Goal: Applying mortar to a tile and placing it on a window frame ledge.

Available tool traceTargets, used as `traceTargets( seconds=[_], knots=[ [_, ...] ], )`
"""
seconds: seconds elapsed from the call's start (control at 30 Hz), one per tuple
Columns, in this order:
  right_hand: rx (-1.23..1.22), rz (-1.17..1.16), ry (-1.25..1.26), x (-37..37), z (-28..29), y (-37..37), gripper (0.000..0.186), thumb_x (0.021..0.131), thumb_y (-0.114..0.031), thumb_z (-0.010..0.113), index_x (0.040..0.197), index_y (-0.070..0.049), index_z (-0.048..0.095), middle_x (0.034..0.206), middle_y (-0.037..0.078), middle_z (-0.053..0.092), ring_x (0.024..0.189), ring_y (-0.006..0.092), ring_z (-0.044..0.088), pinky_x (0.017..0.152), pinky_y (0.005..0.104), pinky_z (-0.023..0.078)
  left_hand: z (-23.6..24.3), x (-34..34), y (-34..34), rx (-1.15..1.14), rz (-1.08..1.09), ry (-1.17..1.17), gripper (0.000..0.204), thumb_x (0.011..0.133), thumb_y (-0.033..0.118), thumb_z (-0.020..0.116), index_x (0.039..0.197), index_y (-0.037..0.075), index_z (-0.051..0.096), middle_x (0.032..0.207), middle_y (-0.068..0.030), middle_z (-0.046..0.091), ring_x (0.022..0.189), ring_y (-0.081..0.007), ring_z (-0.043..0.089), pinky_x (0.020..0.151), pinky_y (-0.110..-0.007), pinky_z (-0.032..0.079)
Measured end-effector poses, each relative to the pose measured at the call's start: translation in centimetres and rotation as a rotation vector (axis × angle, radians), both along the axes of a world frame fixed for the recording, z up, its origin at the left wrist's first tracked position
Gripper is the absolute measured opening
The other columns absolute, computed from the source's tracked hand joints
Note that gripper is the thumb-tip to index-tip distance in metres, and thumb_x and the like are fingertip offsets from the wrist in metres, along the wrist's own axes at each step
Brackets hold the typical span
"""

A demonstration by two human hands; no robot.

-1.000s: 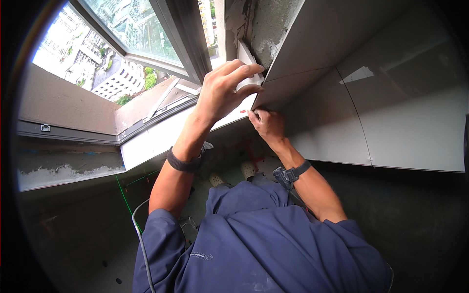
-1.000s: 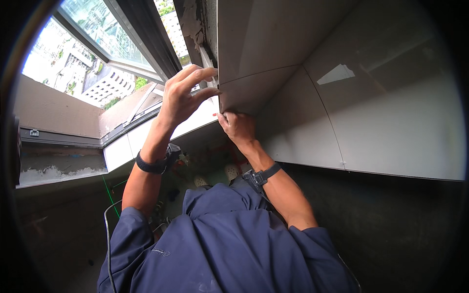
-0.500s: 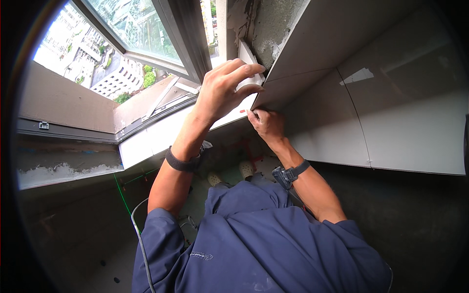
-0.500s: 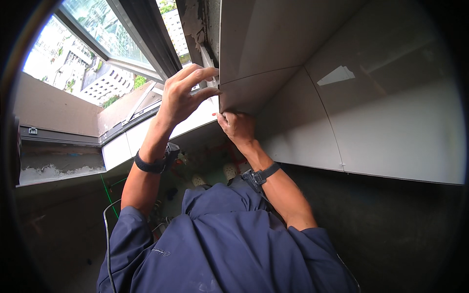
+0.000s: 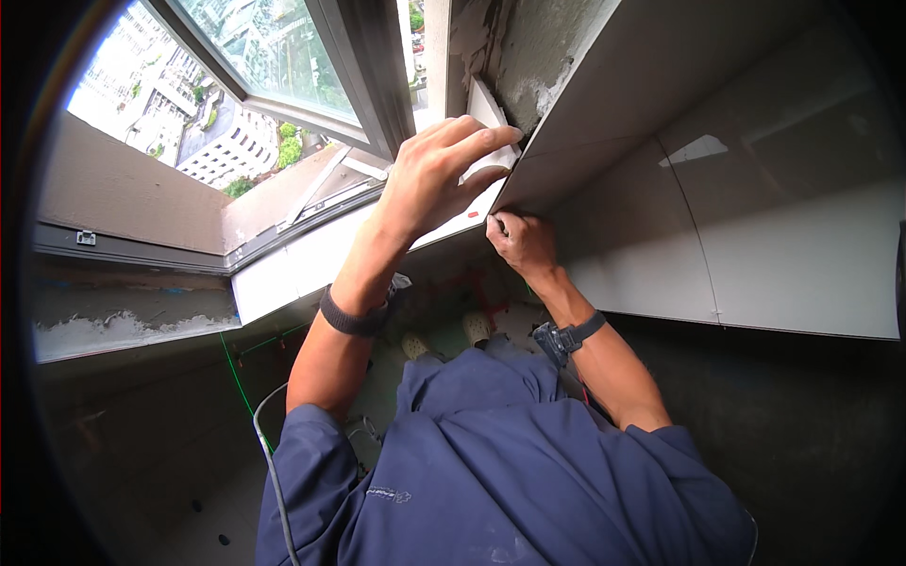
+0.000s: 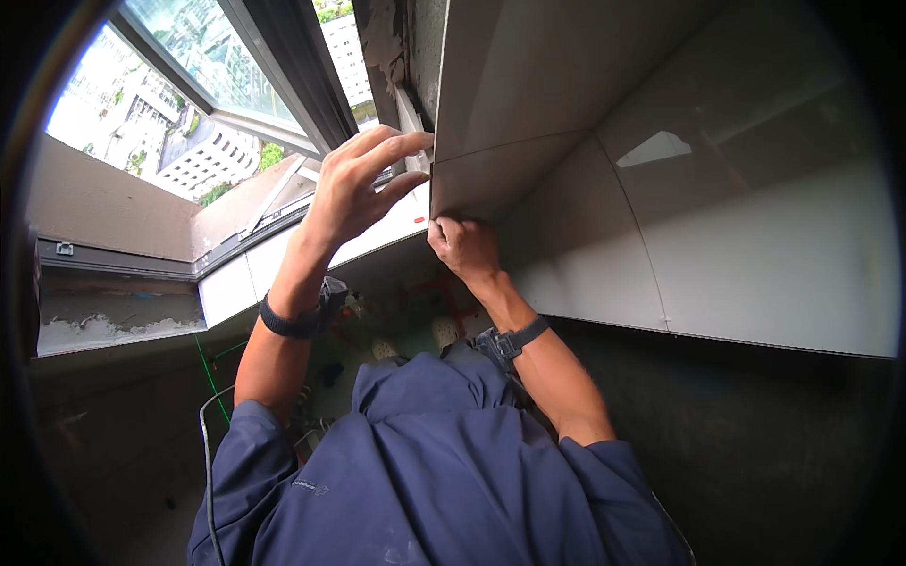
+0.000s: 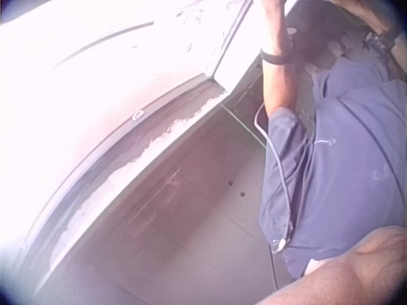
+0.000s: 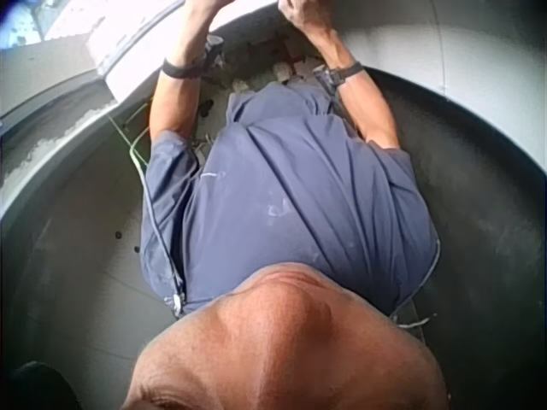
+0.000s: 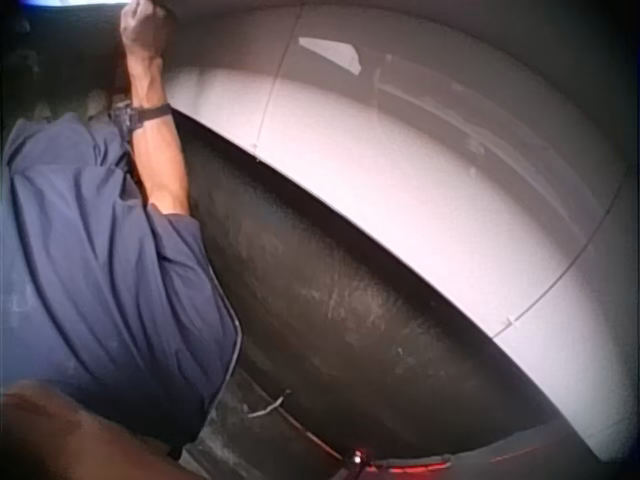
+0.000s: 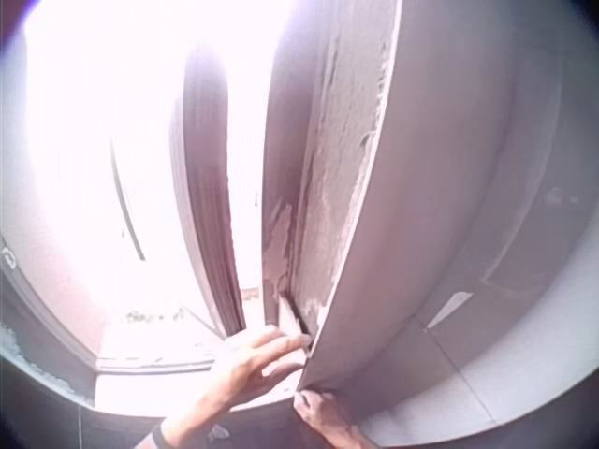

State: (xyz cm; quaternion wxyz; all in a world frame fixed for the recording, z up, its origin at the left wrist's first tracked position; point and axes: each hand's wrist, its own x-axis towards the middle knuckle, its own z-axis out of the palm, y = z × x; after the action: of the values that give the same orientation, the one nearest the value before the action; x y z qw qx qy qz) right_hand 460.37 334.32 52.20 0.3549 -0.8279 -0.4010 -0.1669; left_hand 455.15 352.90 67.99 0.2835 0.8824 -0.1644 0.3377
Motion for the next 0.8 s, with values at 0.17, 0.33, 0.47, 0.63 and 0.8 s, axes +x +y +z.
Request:
traceTargets(
  seconds=[0.17,0.33,0.47,0.63,0.8],
  knots=[
    [-0.015,-0.022,-0.013,-0.10,0.41,0.05,0.023,0.084,-0.013,0.072,0.064,-0.009,0.061,0.059,0.014,0.062,0.052,0.0320,0.062,0.050,0.0406,0.051,0.07,-0.05,-0.10,-0.005,0.002,0.002,0.047,0.073,0.013,0.082,0.117,0.017,0.068,0.084,-0.0047,0.059,0.078,-0.0267,0.062,0.069,-0.039,0.052],
    [-0.010,-0.027,-0.035,-0.06,0.20,-0.05,0.022,0.085,-0.014,0.072,0.065,-0.010,0.062,0.060,0.013,0.062,0.053,0.0321,0.063,0.051,0.0405,0.051,-0.08,0.06,-0.06,-0.012,-0.004,0.001,0.046,0.073,0.013,0.081,0.117,0.017,0.067,0.084,-0.0049,0.060,0.079,-0.0271,0.063,0.068,-0.040,0.052],
    [-0.011,-0.024,-0.049,-0.01,0.17,-0.06,0.023,0.086,-0.016,0.073,0.066,-0.010,0.063,0.060,0.014,0.063,0.054,0.0326,0.063,0.051,0.0409,0.051,-0.13,0.14,-0.01,-0.011,-0.008,0.002,0.047,0.074,0.013,0.081,0.118,0.017,0.067,0.084,-0.0051,0.060,0.079,-0.0274,0.063,0.068,-0.040,0.052],
    [-0.066,-0.024,0.009,-0.09,0.43,-0.20,0.024,0.088,-0.018,0.072,0.067,-0.009,0.063,0.061,0.015,0.063,0.055,0.0346,0.064,0.051,0.0419,0.051,-0.14,0.13,0.05,-0.011,-0.005,0.007,0.047,0.073,0.013,0.081,0.118,0.017,0.067,0.084,-0.0052,0.060,0.079,-0.0276,0.063,0.069,-0.040,0.052],
    [-0.089,-0.021,0.031,-0.07,0.44,-0.22,0.023,0.089,-0.019,0.070,0.070,-0.009,0.064,0.064,0.016,0.063,0.058,0.0355,0.064,0.053,0.0427,0.051,-0.33,-0.02,-0.09,-0.016,-0.006,-0.005,0.047,0.074,0.013,0.081,0.118,0.017,0.067,0.084,-0.0050,0.060,0.079,-0.0272,0.063,0.070,-0.040,0.052]
  ],
)
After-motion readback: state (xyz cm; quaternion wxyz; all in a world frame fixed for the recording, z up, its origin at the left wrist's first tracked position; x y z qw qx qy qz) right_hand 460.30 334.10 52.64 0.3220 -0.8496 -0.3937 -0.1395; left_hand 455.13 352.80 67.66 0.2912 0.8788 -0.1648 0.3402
